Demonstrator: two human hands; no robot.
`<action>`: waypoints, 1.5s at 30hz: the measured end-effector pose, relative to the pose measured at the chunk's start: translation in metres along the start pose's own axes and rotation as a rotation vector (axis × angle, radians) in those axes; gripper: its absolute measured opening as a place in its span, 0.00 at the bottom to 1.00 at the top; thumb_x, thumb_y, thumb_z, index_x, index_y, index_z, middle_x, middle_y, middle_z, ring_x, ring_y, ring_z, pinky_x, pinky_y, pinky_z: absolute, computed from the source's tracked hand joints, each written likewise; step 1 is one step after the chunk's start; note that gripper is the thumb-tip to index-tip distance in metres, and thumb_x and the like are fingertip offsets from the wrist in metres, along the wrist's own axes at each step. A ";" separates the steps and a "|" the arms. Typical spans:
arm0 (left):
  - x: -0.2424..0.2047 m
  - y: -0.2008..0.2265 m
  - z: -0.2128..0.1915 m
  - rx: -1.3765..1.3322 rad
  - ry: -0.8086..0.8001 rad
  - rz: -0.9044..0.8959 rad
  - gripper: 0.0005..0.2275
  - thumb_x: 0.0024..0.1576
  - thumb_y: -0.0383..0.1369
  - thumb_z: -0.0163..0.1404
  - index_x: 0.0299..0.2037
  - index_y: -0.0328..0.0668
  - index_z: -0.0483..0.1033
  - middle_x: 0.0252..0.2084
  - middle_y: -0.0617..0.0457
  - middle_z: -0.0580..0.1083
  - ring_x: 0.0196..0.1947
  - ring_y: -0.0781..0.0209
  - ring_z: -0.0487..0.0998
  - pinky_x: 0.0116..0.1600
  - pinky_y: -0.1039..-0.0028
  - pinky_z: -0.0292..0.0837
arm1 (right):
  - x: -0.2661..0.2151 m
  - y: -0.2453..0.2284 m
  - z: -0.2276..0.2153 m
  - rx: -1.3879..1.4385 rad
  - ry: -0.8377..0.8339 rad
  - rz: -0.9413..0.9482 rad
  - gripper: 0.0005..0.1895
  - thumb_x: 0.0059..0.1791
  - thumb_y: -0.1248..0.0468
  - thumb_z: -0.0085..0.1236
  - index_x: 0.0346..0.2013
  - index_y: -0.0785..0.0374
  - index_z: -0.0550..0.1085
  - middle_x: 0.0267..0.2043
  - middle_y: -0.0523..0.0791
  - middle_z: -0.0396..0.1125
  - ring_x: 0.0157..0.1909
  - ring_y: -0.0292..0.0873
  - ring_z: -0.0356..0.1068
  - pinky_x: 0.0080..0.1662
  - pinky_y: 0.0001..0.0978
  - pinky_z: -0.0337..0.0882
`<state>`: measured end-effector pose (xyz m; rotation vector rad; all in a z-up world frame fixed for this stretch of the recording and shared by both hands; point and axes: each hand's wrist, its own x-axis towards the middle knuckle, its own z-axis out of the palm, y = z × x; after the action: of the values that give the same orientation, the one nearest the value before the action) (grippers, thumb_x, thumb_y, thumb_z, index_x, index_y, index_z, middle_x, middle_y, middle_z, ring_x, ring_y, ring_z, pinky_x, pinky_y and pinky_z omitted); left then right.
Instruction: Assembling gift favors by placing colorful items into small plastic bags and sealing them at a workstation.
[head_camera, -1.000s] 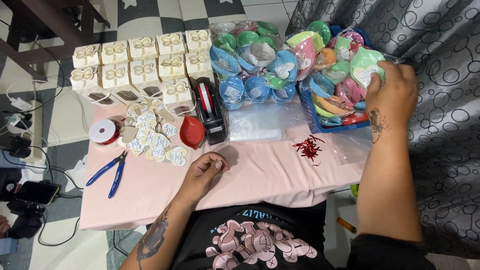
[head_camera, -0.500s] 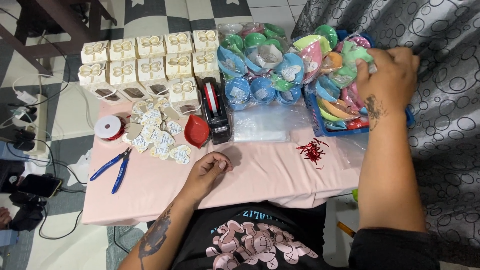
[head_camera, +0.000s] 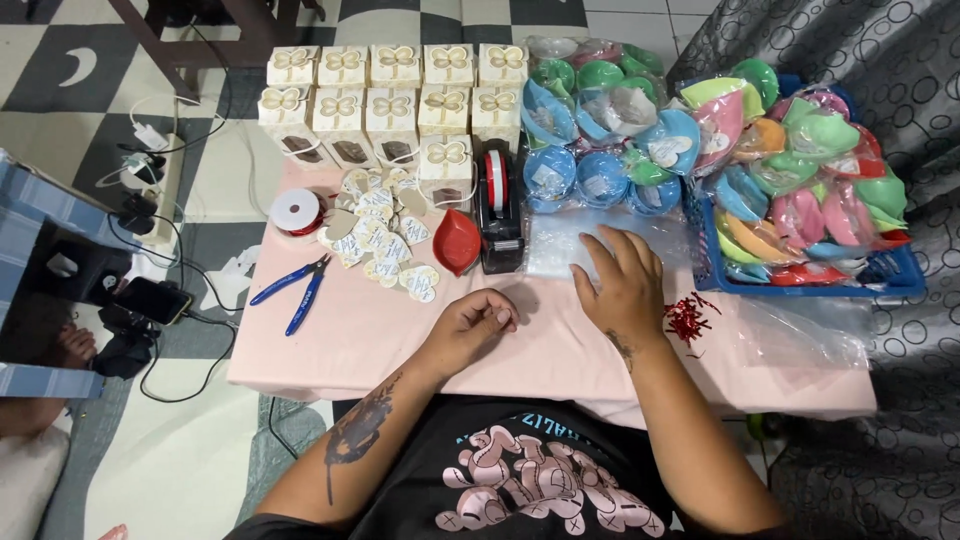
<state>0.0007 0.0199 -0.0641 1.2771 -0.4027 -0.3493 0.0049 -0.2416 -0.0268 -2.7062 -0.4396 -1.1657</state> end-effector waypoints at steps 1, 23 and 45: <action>0.000 0.001 0.000 0.001 0.002 0.000 0.06 0.64 0.28 0.54 0.44 0.33 0.80 0.32 0.44 0.80 0.36 0.63 0.78 0.45 0.76 0.74 | -0.003 0.002 0.004 0.002 0.000 -0.001 0.19 0.51 0.57 0.65 0.56 0.56 0.78 0.57 0.49 0.71 0.61 0.53 0.71 0.57 0.47 0.67; 0.001 0.007 0.004 -0.196 -0.136 -0.068 0.18 0.69 0.42 0.45 0.54 0.31 0.76 0.46 0.39 0.80 0.42 0.59 0.84 0.49 0.73 0.82 | -0.011 -0.039 -0.011 0.145 0.190 -0.256 0.05 0.55 0.66 0.60 0.43 0.56 0.83 0.51 0.43 0.79 0.56 0.45 0.78 0.71 0.54 0.60; 0.006 -0.011 0.002 -0.007 0.209 0.009 0.05 0.60 0.27 0.61 0.36 0.32 0.81 0.22 0.51 0.74 0.26 0.68 0.74 0.33 0.78 0.73 | -0.006 -0.032 -0.030 0.919 -0.170 0.958 0.22 0.49 0.68 0.70 0.57 0.62 0.75 0.40 0.47 0.75 0.40 0.39 0.75 0.48 0.31 0.74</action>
<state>0.0043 0.0128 -0.0734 1.2899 -0.2293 -0.2071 -0.0296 -0.2209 -0.0093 -1.7810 0.2638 -0.3131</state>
